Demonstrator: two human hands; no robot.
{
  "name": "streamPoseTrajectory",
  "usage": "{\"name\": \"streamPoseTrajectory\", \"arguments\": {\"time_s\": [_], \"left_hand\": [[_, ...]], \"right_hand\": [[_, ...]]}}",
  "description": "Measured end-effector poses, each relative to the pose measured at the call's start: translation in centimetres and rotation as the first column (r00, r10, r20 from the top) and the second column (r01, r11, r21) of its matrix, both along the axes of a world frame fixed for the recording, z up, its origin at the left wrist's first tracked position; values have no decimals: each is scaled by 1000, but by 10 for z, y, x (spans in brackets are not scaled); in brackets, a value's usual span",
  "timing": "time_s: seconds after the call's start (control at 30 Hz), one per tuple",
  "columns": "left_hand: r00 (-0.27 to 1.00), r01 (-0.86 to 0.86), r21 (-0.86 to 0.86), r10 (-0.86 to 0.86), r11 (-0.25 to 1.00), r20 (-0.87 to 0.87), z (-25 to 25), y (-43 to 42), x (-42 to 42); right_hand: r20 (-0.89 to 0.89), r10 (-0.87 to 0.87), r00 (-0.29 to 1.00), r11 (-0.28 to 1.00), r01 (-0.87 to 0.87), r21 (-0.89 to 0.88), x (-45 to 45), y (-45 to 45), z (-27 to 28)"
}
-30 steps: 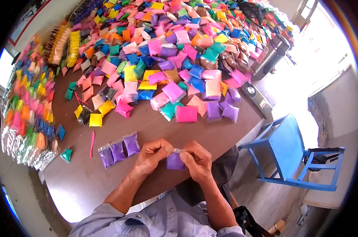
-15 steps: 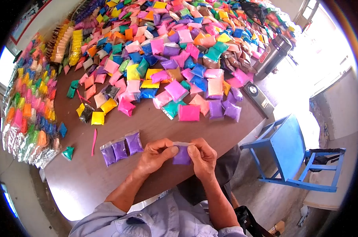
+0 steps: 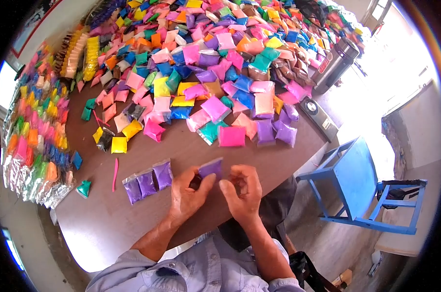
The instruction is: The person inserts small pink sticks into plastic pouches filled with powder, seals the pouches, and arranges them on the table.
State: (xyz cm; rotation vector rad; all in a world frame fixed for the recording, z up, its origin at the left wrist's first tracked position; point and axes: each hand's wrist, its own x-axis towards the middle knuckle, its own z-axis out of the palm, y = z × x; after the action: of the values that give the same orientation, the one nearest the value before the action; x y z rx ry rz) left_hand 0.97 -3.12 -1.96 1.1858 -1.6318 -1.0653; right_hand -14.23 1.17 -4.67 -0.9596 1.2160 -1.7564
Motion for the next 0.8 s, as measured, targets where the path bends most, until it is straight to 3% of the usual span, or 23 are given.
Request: {"name": "streamPoseTrajectory", "arguments": {"time_s": [0.07,0.1,0.13,0.2,0.23,0.37,0.4,0.5,0.6,0.73,0.8], "left_hand": [[993,-53,-69,59,996,99,-2,-3,1],[995,-20,-202,39,979,89,-8,-4,-1],[997,11,-332,18,943,81,-12,-5,-2],[989,77,-386,-22,919,147,-13,0,0],[975,148,-434,-58,888,213,-13,2,0],[975,191,-511,-100,838,199,-6,0,-3],[975,189,-510,-99,839,199,-7,1,-2],[999,34,-260,-33,965,9,3,2,-4],[983,170,-100,-162,980,90,-1,-4,3],[985,145,-100,-153,984,-74,-13,-4,0],[983,143,28,-139,989,-119,-14,-3,2]], "right_hand": [[-338,41,940,999,-49,-15,-5,-1,-7],[-396,56,916,998,-68,-16,-4,-3,0],[-396,58,917,998,-69,-14,-4,-3,0],[-396,69,916,998,-65,23,-4,-2,0],[-276,74,958,996,-57,68,-1,-1,6],[-309,8,951,995,24,100,-6,1,8],[-309,11,951,995,22,102,-7,1,8],[-390,-11,921,1000,1,-26,-10,-1,12],[-429,35,903,999,-46,-16,-11,-1,14],[-438,49,898,998,-61,-12,-9,-3,21],[-252,90,964,992,-64,109,-7,-1,21]]}}
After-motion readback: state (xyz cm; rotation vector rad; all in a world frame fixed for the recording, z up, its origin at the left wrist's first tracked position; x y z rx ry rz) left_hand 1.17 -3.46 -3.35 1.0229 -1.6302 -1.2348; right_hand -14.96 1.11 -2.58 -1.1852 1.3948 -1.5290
